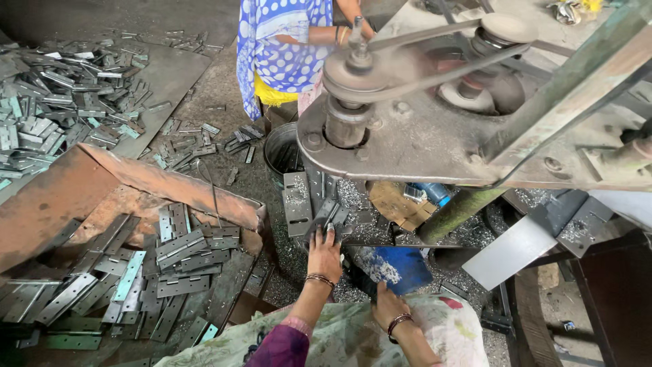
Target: The person repeatedly picks rectangular metal pieces from a bin, places them into a press machine, and operates the lever to process them. The processed pieces are then dropped into a collection bin. The task is performed continuously throughout the clip.
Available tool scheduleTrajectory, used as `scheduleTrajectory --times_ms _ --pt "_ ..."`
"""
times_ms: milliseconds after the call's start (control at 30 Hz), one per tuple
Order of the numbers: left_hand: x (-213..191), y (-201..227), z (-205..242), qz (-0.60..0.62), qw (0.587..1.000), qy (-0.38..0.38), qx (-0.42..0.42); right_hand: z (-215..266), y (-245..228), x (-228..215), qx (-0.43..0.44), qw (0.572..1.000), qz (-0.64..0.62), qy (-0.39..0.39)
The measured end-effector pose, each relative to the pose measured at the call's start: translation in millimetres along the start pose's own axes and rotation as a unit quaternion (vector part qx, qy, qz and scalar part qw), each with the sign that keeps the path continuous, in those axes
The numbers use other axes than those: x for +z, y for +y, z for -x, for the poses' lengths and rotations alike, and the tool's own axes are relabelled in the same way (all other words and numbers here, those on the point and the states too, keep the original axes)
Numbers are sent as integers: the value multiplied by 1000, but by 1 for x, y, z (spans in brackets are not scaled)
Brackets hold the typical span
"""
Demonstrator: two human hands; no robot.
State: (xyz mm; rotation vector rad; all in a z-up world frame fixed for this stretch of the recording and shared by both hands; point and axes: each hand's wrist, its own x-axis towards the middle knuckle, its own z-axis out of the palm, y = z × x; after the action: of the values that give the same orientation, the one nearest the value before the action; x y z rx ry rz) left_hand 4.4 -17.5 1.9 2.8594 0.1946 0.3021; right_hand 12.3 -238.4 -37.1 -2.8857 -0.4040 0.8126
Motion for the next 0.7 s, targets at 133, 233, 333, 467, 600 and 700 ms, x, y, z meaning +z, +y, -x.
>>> scheduleTrajectory --times_ms 133,233,333,467,600,700 --pt "-11 20 -5 -38 992 -110 -42 2 -1 7 -2 1000 -12 3" --pt "-28 17 -15 -15 981 -183 -59 3 -3 6 -8 1000 -10 -3" --pt "-35 -1 -15 -79 976 -202 -27 3 -1 2 -11 1000 -17 -3" --pt "-10 -11 6 -151 979 -128 36 3 -3 7 -20 1000 -15 4" --pt "23 -2 12 -207 967 -137 53 -1 0 3 -29 999 12 -8" --pt "32 4 3 -225 967 -113 30 -1 -1 -6 -38 999 22 -6"
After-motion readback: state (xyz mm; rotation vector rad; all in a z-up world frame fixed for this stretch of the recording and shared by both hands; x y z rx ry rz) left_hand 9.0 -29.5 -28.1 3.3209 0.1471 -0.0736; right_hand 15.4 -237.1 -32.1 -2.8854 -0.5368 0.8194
